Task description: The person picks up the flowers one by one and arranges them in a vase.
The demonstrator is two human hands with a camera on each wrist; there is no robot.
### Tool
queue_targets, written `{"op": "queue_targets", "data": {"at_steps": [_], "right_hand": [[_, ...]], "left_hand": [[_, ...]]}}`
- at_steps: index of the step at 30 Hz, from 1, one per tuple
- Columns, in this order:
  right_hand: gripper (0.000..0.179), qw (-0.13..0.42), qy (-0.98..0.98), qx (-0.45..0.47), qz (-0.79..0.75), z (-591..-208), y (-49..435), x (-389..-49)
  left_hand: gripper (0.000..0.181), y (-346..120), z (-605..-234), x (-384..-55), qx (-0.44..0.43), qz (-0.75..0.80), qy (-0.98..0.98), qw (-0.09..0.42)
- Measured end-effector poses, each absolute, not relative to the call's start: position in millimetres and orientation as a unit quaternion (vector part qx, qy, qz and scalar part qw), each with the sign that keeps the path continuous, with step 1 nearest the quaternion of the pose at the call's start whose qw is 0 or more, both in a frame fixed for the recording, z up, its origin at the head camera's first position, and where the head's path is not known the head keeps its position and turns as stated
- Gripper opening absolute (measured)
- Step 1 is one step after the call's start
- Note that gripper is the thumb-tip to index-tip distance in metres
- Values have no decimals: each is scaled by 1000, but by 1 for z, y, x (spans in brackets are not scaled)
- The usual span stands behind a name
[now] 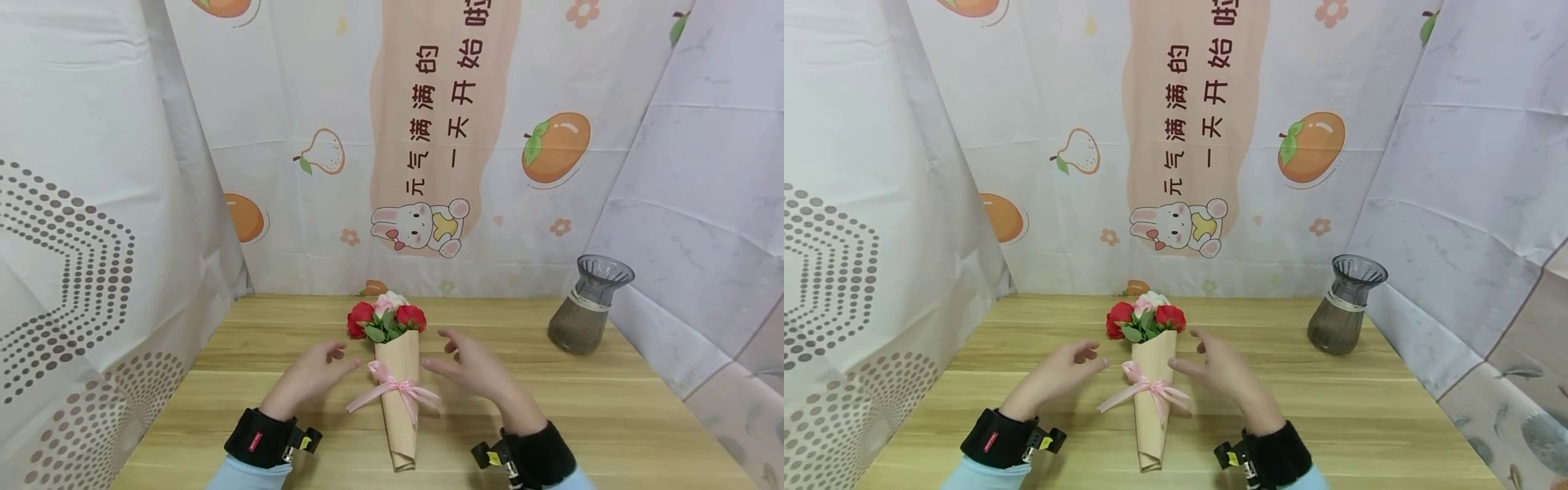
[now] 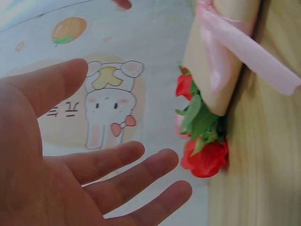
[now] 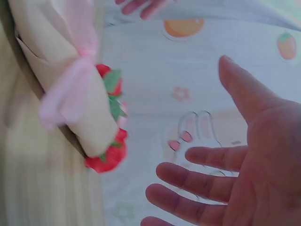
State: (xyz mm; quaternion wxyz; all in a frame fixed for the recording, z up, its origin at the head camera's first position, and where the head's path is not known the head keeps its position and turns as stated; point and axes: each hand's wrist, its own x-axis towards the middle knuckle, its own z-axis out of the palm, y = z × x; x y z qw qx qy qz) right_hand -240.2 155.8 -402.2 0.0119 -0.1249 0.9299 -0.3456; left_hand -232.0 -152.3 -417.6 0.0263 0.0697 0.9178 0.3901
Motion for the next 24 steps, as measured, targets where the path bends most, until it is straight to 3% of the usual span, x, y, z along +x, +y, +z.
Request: {"op": "queue_targets", "data": {"at_steps": [6,13,19,24], "right_hand": [[61,-9,936,-147,-320,-386,175,-235],[26,-5,944,-186,-274,-378,175,-226],[27,20,944,-220,-245,-380,168,-220],[26,54,932,-255,-252,-390,157,-221]], "left_hand": [[62,-155,-411,-230,92,392,915,25],[54,-153,-407,-223,230,339,910,58],[46,-145,-409,-220,266,303,913,60],[42,-141,-415,-221,255,286,919,98]]}}
